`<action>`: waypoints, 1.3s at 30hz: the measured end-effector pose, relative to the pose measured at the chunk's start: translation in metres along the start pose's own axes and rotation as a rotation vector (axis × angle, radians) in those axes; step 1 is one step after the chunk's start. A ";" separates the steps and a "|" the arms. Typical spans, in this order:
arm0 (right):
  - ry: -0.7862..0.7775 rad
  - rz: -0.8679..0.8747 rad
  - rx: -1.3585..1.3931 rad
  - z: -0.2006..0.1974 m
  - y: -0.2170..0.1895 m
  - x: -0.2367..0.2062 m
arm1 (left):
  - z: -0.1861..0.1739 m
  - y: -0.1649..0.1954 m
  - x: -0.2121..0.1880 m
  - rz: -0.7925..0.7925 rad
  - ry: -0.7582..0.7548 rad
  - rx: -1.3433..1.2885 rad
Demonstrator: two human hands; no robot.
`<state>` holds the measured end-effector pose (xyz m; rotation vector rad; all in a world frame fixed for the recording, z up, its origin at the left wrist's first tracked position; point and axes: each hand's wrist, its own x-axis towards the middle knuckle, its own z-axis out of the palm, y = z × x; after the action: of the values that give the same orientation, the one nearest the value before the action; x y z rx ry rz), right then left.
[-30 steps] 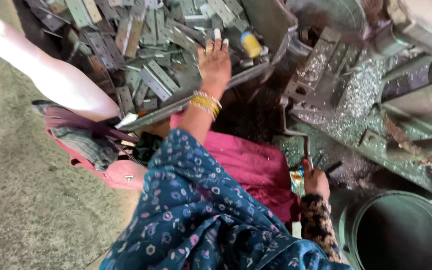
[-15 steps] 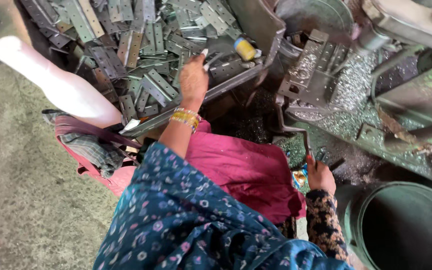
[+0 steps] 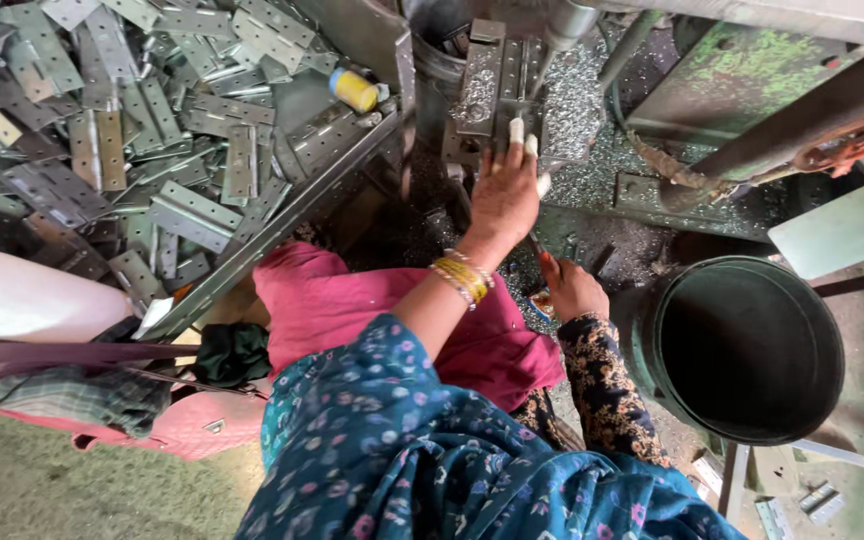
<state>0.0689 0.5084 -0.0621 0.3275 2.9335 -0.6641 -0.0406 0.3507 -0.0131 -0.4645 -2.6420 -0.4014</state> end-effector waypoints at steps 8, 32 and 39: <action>-0.058 -0.011 -0.084 -0.027 -0.007 0.031 | 0.009 -0.024 0.042 -0.092 0.008 0.060; -0.054 0.196 -0.040 0.047 0.056 0.053 | 0.008 -0.029 0.058 -0.076 -0.023 0.118; -0.043 0.078 -0.052 0.072 0.051 0.041 | 0.021 -0.037 0.064 -0.083 0.012 0.146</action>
<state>0.0454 0.5289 -0.1543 0.4151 2.8750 -0.5756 -0.1165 0.3412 -0.0095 -0.3061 -2.6619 -0.2328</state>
